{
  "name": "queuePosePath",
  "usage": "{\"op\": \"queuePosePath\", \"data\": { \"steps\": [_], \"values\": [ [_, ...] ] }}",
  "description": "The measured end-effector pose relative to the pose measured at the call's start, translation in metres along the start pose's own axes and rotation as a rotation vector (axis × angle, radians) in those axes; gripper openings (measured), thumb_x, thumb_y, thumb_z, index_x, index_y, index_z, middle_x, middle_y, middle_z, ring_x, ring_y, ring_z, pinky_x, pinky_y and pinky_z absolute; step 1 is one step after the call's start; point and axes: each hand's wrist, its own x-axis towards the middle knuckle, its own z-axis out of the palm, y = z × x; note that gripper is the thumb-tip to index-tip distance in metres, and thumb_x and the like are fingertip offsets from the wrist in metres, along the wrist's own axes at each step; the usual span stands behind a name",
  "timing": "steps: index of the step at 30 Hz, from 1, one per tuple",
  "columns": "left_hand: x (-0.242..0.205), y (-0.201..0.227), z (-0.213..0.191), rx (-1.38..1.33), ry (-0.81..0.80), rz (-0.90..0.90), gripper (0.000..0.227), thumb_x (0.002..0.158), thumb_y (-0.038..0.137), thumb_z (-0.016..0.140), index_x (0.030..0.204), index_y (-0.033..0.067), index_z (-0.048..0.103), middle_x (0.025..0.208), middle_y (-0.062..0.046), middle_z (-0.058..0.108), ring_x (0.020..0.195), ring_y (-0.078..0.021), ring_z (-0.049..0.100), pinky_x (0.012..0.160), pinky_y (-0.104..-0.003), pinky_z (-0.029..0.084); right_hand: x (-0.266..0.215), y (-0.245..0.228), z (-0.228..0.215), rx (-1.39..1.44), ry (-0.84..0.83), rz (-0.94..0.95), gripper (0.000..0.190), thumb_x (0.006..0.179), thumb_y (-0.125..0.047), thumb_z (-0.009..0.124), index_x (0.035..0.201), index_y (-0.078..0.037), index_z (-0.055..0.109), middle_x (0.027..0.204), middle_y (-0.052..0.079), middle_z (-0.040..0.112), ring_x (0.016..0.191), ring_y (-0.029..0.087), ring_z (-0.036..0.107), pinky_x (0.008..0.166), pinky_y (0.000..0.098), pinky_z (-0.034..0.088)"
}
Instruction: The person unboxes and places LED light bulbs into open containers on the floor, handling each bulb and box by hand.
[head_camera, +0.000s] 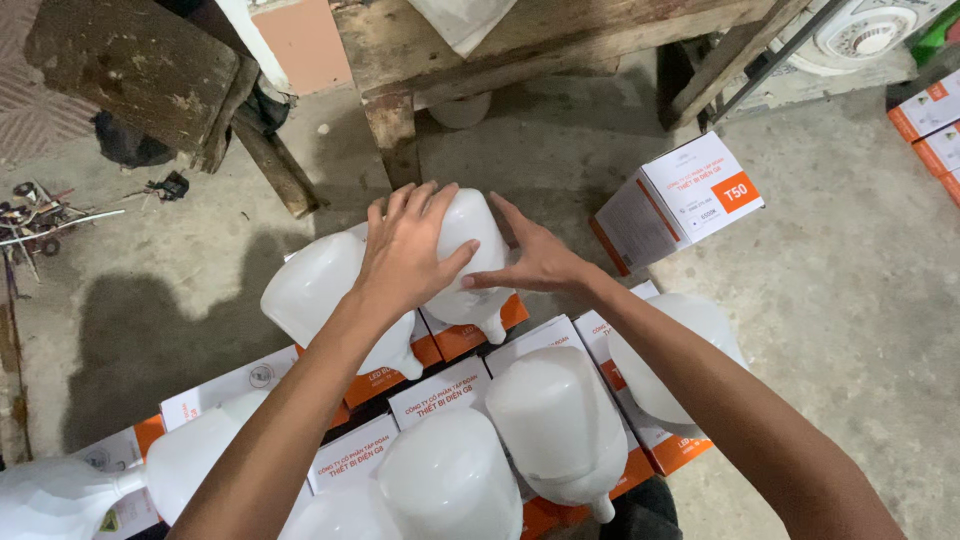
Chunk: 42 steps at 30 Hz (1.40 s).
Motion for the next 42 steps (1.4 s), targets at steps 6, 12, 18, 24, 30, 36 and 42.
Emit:
{"op": "queuePosePath", "data": {
  "steps": [6,12,18,24,30,36,42],
  "values": [
    [-0.002,0.012,-0.005,0.025,0.043,0.063,0.072,0.087,0.042,0.073,0.143,0.0020,0.053,0.145,-0.024,0.052,0.138,-0.0413,0.042,0.111,-0.057,0.029,-0.009,0.000,-0.011,-0.003,0.038,-0.109,0.142,0.062,-0.069,0.086,0.163,-0.002,0.012,0.158,0.032,0.036,0.144,0.045,0.042,0.116,0.0497,0.038],
    [0.008,0.056,-0.003,0.111,0.062,0.254,0.067,0.085,0.038,0.075,0.141,0.0070,0.056,0.142,-0.022,0.054,0.138,-0.0405,0.042,0.114,-0.060,0.028,-0.053,0.004,-0.059,0.034,0.056,-0.206,0.135,0.065,-0.060,0.086,0.164,-0.006,0.014,0.152,0.026,0.048,0.140,0.038,0.049,0.114,0.0465,0.040],
    [0.044,0.119,0.045,0.129,0.121,0.444,0.057,0.090,0.035,0.071,0.137,0.0056,0.060,0.140,-0.020,0.058,0.135,-0.0387,0.047,0.114,-0.060,0.031,-0.094,0.099,-0.119,-0.174,0.569,-0.093,0.100,0.075,-0.051,0.087,0.149,0.002,0.046,0.137,0.025,0.062,0.125,0.034,0.062,0.103,0.0428,0.050],
    [0.096,0.167,0.123,-0.096,-0.053,0.285,0.045,0.091,0.036,0.069,0.126,0.0067,0.067,0.127,-0.014,0.067,0.126,-0.0334,0.057,0.107,-0.051,0.042,-0.132,0.216,-0.168,-0.159,0.880,0.269,0.082,0.083,-0.051,0.083,0.134,0.008,0.057,0.115,0.024,0.072,0.103,0.033,0.073,0.091,0.0432,0.057],
    [0.144,0.172,0.191,-0.299,-0.226,-0.022,0.058,0.095,0.037,0.063,0.142,0.0035,0.053,0.144,-0.019,0.056,0.135,-0.0346,0.051,0.111,-0.048,0.041,-0.140,0.246,-0.161,0.609,0.424,0.661,0.106,0.078,-0.055,0.075,0.155,-0.001,0.025,0.119,0.027,0.072,0.099,0.036,0.074,0.073,0.0493,0.062],
    [0.181,0.160,0.259,-0.695,-0.143,-0.219,0.076,0.101,0.037,0.056,0.159,-0.0018,0.025,0.158,-0.027,0.036,0.148,-0.0392,0.034,0.120,-0.046,0.031,-0.136,0.228,-0.161,0.501,0.074,0.565,0.094,0.085,-0.065,0.057,0.157,-0.009,0.034,0.141,0.026,0.050,0.122,0.039,0.062,0.081,0.0542,0.066],
    [0.152,0.178,0.230,-0.431,0.004,-0.398,0.065,0.101,0.043,0.062,0.151,0.0043,0.046,0.139,-0.028,0.063,0.135,-0.0439,0.059,0.117,-0.047,0.043,-0.129,0.220,-0.159,0.516,0.211,0.499,0.080,0.086,-0.050,0.063,0.151,-0.007,0.045,0.141,0.020,0.057,0.123,0.035,0.063,0.079,0.0511,0.067]
  ]
}}
